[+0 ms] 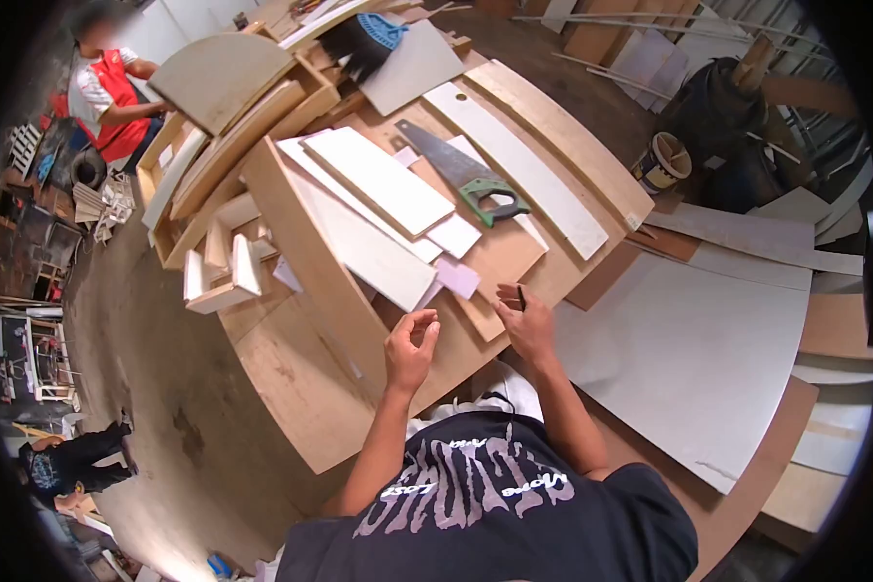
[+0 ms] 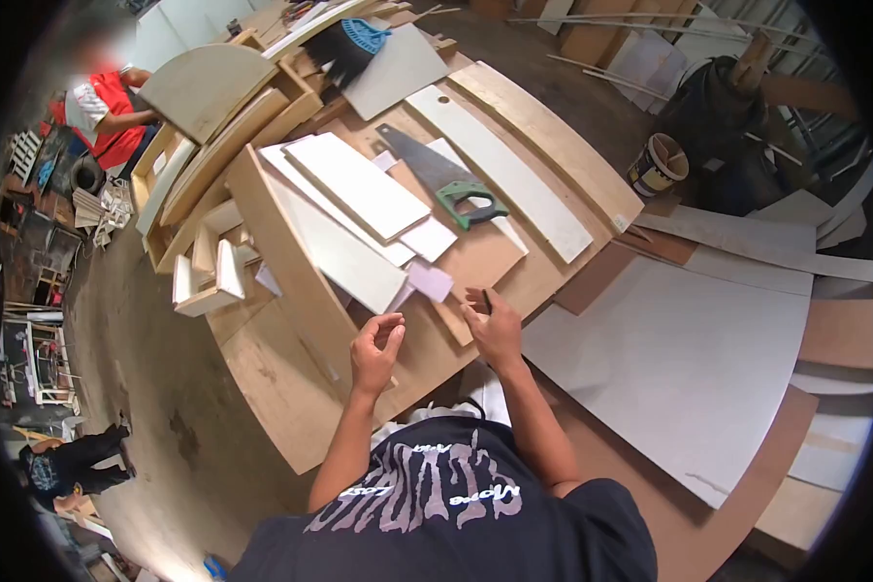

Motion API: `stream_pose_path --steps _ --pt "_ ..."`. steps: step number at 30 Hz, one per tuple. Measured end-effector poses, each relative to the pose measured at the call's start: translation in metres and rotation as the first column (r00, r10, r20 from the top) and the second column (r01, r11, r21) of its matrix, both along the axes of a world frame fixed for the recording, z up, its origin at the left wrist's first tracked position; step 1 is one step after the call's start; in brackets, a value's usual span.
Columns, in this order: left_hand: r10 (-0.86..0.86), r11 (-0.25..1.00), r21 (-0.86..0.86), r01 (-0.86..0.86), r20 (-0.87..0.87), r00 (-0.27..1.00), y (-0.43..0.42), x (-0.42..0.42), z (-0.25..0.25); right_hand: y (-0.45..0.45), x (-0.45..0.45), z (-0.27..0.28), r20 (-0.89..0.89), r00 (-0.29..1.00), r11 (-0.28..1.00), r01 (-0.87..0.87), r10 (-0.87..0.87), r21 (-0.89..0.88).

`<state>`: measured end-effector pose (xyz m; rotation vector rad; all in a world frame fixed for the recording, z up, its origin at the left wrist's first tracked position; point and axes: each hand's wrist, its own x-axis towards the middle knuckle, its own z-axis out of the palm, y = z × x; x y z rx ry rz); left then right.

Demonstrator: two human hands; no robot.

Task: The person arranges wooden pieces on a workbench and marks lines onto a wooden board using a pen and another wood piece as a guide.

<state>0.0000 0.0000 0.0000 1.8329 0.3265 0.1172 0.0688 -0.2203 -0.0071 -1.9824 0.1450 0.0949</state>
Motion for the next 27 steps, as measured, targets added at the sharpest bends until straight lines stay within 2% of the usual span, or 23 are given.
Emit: stream_pose_path --steps 2,3,4,7,9,15,17,18,19,20,21,23,25,27 --pt "0.02 0.999 0.037 -0.021 0.022 1.0 0.023 -0.007 0.005 0.033 -0.008 0.007 0.046 0.991 0.991 -0.129 0.13 -0.022" --pt "0.011 1.0 0.022 -0.01 -0.06 0.998 -0.051 0.028 -0.003 -0.036 0.026 0.0 -0.037 0.992 0.992 -0.122 0.121 -0.028" --pt "0.03 0.999 -0.025 -0.03 -0.017 0.999 -0.076 0.058 -0.008 -0.057 0.06 0.007 -0.011 0.984 0.982 -0.176 0.176 -0.067" --pt "0.11 0.988 -0.107 -0.108 0.005 0.994 -0.122 0.094 -0.001 -0.091 0.109 0.019 0.014 0.961 0.955 -0.273 0.276 -0.115" --pt "0.173 0.977 -0.121 -0.174 -0.016 0.985 -0.129 0.092 0.004 -0.1 0.117 0.02 -0.037 0.945 0.937 -0.328 0.326 -0.122" --pt "0.176 0.981 -0.083 -0.176 -0.014 0.984 -0.111 0.114 0.006 -0.114 0.128 0.013 -0.054 0.976 0.969 -0.218 0.212 -0.12" --pt "0.166 0.983 -0.083 -0.165 0.011 0.986 -0.116 0.13 0.007 -0.126 0.135 0.011 0.025 0.973 0.951 -0.218 0.229 -0.219" --pt "0.14 0.985 -0.101 -0.137 0.022 0.99 -0.121 0.139 0.003 -0.127 0.138 0.015 0.031 0.98 0.972 -0.192 0.198 -0.139" --pt "0.107 0.988 -0.118 -0.104 0.018 0.994 -0.124 0.145 -0.002 -0.126 0.145 0.015 0.039 0.982 0.974 -0.178 0.185 -0.137" --pt "0.071 0.995 -0.07 -0.066 0.064 0.995 -0.126 0.152 -0.011 -0.13 0.147 0.013 0.087 0.98 0.972 -0.162 0.179 -0.168" --pt "0.051 0.996 -0.076 -0.05 0.01 0.999 -0.13 0.157 -0.014 -0.132 0.144 0.015 0.119 0.977 0.969 -0.152 0.177 -0.197" --pt "0.013 1.0 -0.028 -0.012 0.02 1.0 -0.143 0.178 -0.02 -0.139 0.158 0.016 0.077 0.986 0.97 -0.129 0.148 -0.206" --pt "-0.021 0.999 0.029 0.021 -0.003 1.0 -0.154 0.197 -0.026 -0.147 0.174 0.008 0.158 0.975 0.958 -0.114 0.159 -0.263" --pt "-0.034 0.997 0.068 0.035 -0.023 0.999 -0.172 0.223 -0.033 -0.163 0.201 -0.01 0.156 0.971 0.955 -0.134 0.179 -0.265"
